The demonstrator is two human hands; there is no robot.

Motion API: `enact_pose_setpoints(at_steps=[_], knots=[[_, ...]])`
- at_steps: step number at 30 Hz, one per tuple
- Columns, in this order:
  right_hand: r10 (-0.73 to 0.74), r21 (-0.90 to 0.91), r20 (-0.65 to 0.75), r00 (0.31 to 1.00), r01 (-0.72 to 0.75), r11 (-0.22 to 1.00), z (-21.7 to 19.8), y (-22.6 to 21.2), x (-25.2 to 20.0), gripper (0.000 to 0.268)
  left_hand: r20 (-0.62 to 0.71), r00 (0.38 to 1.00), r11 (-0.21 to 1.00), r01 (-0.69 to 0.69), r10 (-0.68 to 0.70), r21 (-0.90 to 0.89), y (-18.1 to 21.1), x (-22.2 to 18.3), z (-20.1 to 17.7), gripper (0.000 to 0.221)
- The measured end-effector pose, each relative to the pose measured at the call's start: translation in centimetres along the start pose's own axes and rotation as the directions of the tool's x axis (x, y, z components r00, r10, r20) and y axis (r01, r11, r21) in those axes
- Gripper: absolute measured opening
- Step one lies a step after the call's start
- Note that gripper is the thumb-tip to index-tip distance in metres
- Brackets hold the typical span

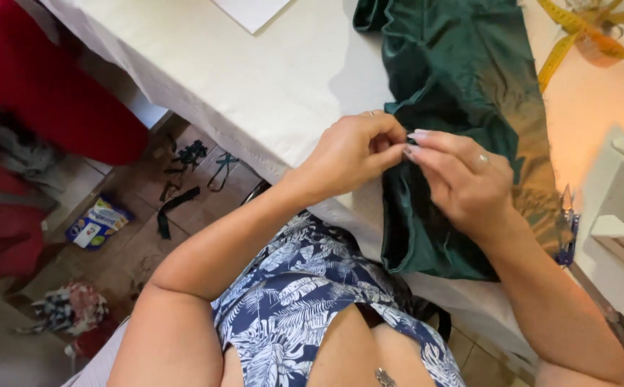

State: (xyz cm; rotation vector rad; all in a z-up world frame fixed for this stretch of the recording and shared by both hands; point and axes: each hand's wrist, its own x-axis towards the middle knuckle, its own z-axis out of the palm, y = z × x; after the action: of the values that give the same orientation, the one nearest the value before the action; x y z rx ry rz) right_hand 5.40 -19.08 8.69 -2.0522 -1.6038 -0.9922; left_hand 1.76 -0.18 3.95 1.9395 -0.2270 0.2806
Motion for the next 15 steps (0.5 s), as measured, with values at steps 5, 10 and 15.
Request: enact_pose_setpoints(at_steps=[5, 10, 15], knots=[[-0.163, 0.117, 0.059, 0.985, 0.156, 0.981, -3.3, -2.2, 3.2, 0.005, -0.133, 0.947, 0.947, -0.306, 0.292, -0.098, 2.3, -2.2, -0.7, 0.005], [-0.263, 0.15, -0.053, 0.963, 0.268, 0.952, -3.4, -2.6, 4.1, 0.01, -0.153, 0.95, 0.903, -0.307, 0.272, -0.301, 2.5, -2.9, -0.5, 0.006], [-0.122, 0.274, -0.049, 0.991, 0.131, 0.953, -1.5, -2.4, 3.7, 0.007, -0.148, 0.974, 0.891, -0.219, 0.173, -0.398, 0.9, -3.1, 0.0, 0.01]])
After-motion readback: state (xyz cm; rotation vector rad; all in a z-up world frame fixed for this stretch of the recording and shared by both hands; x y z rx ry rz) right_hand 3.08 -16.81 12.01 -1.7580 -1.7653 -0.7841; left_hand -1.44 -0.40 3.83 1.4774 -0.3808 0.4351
